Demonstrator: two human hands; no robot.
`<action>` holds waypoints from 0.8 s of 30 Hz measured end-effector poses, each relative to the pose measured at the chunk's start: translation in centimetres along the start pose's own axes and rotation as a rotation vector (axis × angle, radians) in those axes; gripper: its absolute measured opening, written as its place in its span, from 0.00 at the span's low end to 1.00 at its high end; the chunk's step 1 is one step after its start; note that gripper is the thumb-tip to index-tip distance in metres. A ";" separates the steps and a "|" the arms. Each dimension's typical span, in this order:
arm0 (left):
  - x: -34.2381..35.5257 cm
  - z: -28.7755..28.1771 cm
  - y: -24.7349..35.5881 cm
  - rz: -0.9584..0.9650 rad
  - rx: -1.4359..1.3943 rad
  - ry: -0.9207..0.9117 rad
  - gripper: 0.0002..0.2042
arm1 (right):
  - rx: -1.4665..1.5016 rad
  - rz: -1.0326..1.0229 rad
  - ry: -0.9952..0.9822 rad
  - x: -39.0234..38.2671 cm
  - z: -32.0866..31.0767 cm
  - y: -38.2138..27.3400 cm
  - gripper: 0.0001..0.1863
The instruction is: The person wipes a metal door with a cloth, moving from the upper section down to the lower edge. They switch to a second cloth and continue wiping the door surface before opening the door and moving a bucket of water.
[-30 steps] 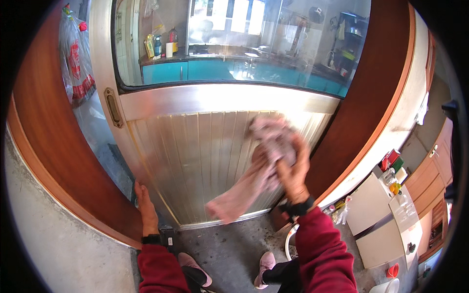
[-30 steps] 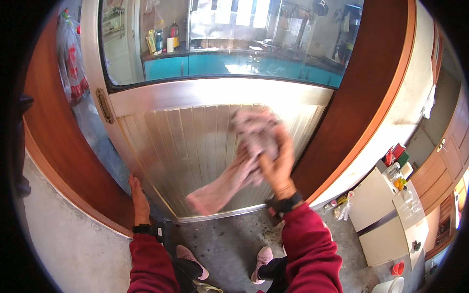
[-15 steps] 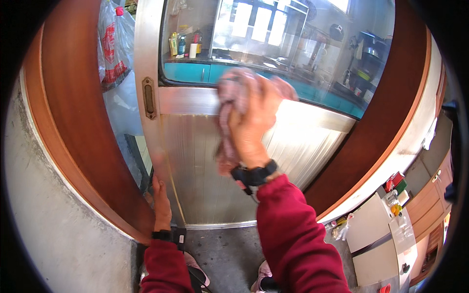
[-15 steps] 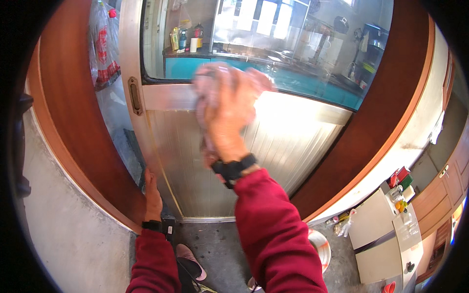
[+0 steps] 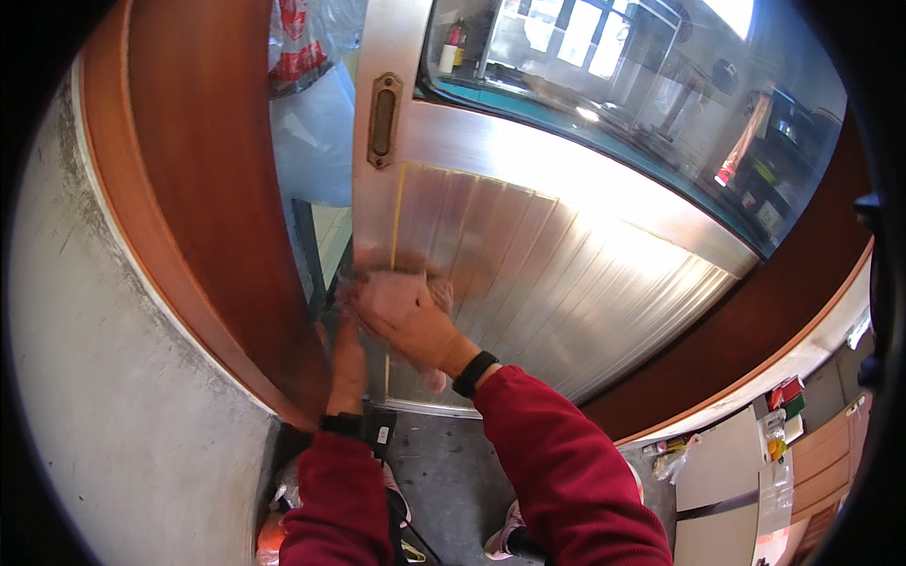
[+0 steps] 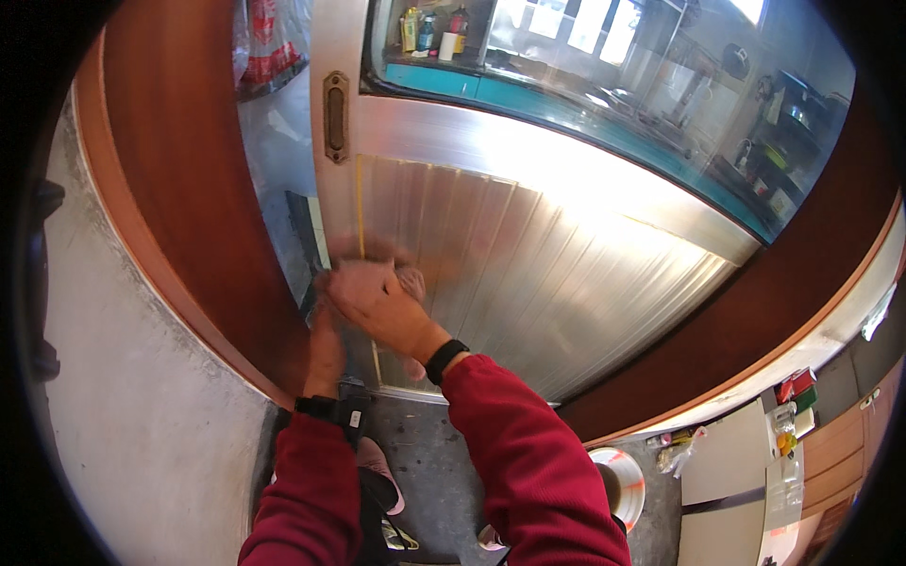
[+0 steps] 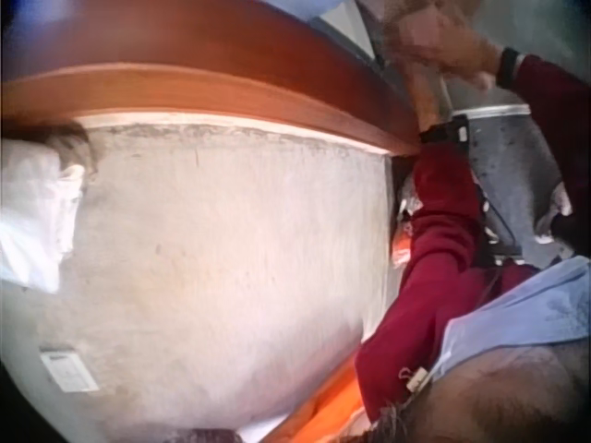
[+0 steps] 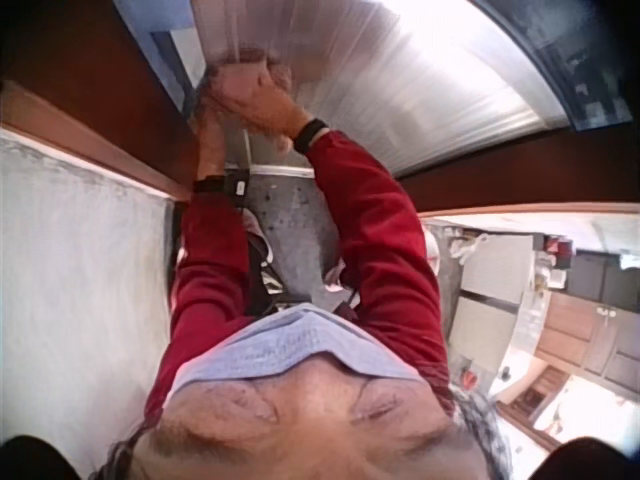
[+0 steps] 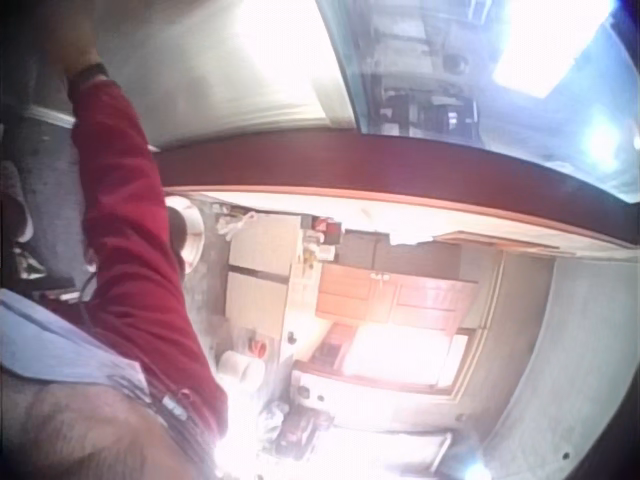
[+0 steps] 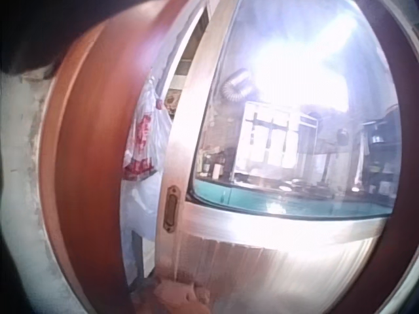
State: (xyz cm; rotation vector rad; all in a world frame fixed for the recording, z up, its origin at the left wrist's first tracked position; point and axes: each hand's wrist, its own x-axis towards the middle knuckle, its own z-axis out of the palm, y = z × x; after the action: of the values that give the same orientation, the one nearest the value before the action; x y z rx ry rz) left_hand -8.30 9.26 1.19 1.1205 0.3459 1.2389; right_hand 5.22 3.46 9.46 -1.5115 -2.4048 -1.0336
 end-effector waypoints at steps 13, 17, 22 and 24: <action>-1.5 -1.1 5.3 -0.242 0.039 0.154 0.27 | -0.033 0.234 0.727 7.0 -10.8 6.4 0.27; -1.8 -1.9 7.4 -0.092 0.010 0.198 0.27 | -0.017 0.245 0.452 4.8 -6.1 2.7 0.26; -2.5 -1.5 8.2 -0.061 0.270 0.193 0.28 | 0.724 0.263 0.044 -1.7 7.1 -3.9 0.22; -2.5 -1.1 8.0 -0.075 0.298 0.211 0.27 | 0.515 0.152 0.084 -5.5 12.1 -7.1 0.20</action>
State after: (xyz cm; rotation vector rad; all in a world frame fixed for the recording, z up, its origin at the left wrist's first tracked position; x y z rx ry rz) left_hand -14.54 6.91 6.41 1.2177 0.7454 1.2688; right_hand 4.97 4.67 -5.53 -1.3976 -2.2186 -0.3904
